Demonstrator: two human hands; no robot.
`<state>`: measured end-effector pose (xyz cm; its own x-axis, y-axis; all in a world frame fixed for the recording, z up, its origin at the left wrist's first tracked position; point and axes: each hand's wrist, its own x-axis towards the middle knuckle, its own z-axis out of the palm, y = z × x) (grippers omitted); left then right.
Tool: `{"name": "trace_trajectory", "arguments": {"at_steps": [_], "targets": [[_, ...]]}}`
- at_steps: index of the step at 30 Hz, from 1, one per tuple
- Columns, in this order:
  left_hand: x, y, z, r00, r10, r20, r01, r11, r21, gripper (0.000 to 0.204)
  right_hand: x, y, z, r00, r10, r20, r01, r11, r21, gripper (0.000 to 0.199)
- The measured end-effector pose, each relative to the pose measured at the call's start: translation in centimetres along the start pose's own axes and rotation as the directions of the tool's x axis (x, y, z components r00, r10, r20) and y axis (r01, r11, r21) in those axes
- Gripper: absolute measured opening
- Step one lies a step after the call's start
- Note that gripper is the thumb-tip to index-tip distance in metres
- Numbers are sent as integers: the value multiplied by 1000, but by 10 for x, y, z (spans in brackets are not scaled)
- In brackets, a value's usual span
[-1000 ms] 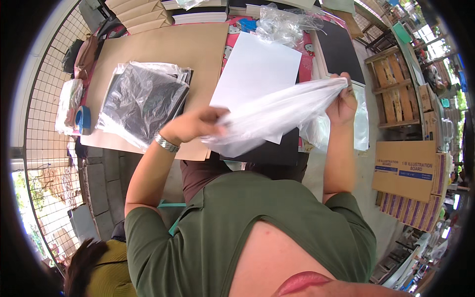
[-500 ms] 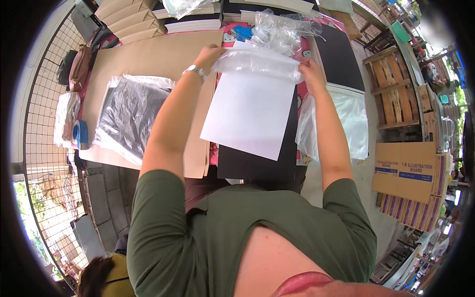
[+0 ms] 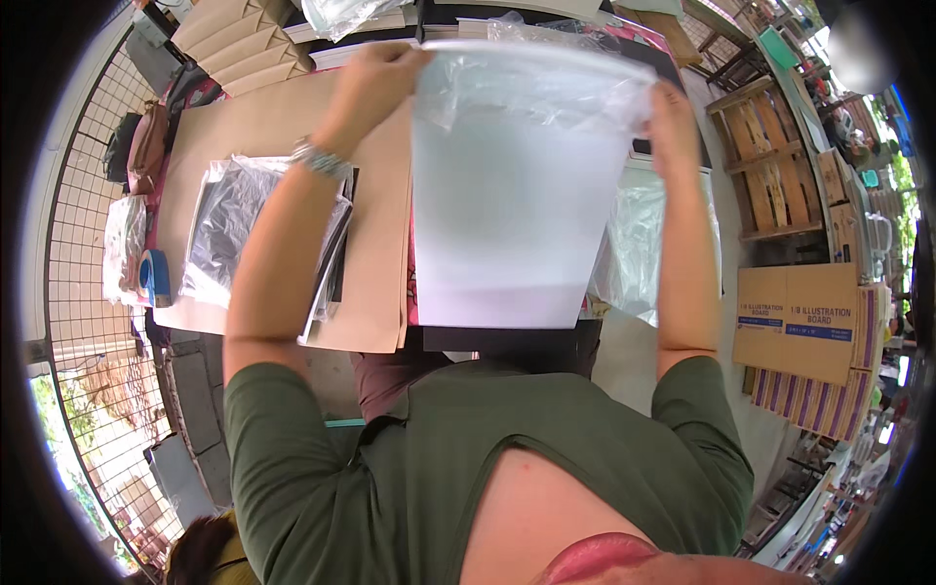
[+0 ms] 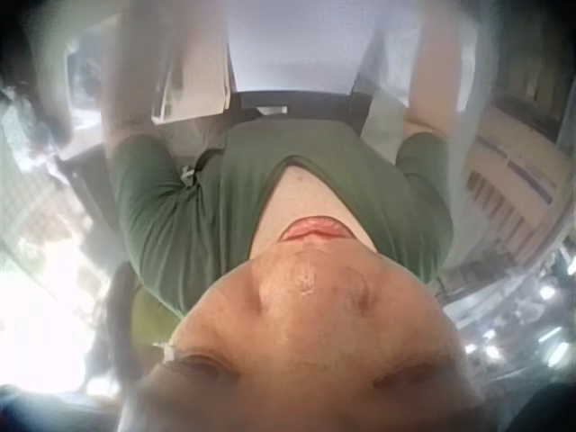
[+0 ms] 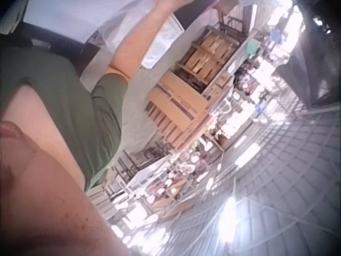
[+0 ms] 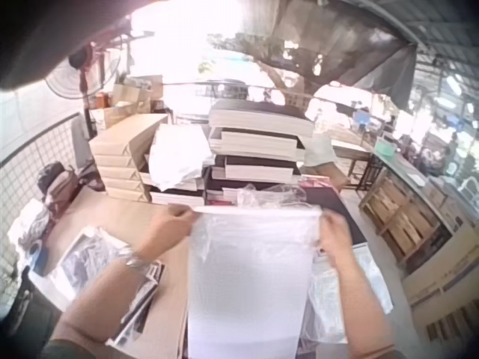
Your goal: The person places sheets of cardstock or board into plastic sleeves by hand, handling them one at a time and stacking the completed packages to the side.
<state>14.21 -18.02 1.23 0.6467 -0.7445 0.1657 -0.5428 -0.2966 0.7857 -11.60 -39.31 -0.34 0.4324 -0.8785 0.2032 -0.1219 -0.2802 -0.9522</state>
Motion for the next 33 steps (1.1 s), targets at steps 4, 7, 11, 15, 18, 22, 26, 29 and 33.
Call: {"name": "trace_trajectory", "arguments": {"at_steps": [4,7,11,15,18,22,26,29,33], "targets": [[-75,87,-77,992,95,-77,-103,989,-107,34,-32,-101,-53,891,-173,421,53,958,283,30],[-108,124,-124,987,28,159,-27,1000,-9,30,-65,-148,-65,949,18,314,-159,889,429,30],[-126,103,-146,803,576,154,-591,731,341,20,-89,-157,-104,905,-71,419,-133,890,437,37],[-148,80,-135,912,137,388,186,704,-686,20,-114,-115,-88,764,-107,636,-302,812,499,42],[-142,61,-124,763,-38,646,379,835,-398,20,-147,-74,-88,886,35,463,-365,668,648,42],[-154,43,-86,556,-266,787,527,846,-85,26,-198,-6,-91,874,136,466,-468,491,735,37],[-203,-76,-35,617,-128,777,749,400,-529,11,-210,90,-66,805,325,497,-594,458,662,38],[-225,-156,17,532,-44,845,799,355,-485,15,-225,118,-58,734,449,510,-679,502,536,44],[-239,-101,17,801,-181,570,562,557,-612,41,-229,101,-55,787,426,446,-602,688,405,45]]}}
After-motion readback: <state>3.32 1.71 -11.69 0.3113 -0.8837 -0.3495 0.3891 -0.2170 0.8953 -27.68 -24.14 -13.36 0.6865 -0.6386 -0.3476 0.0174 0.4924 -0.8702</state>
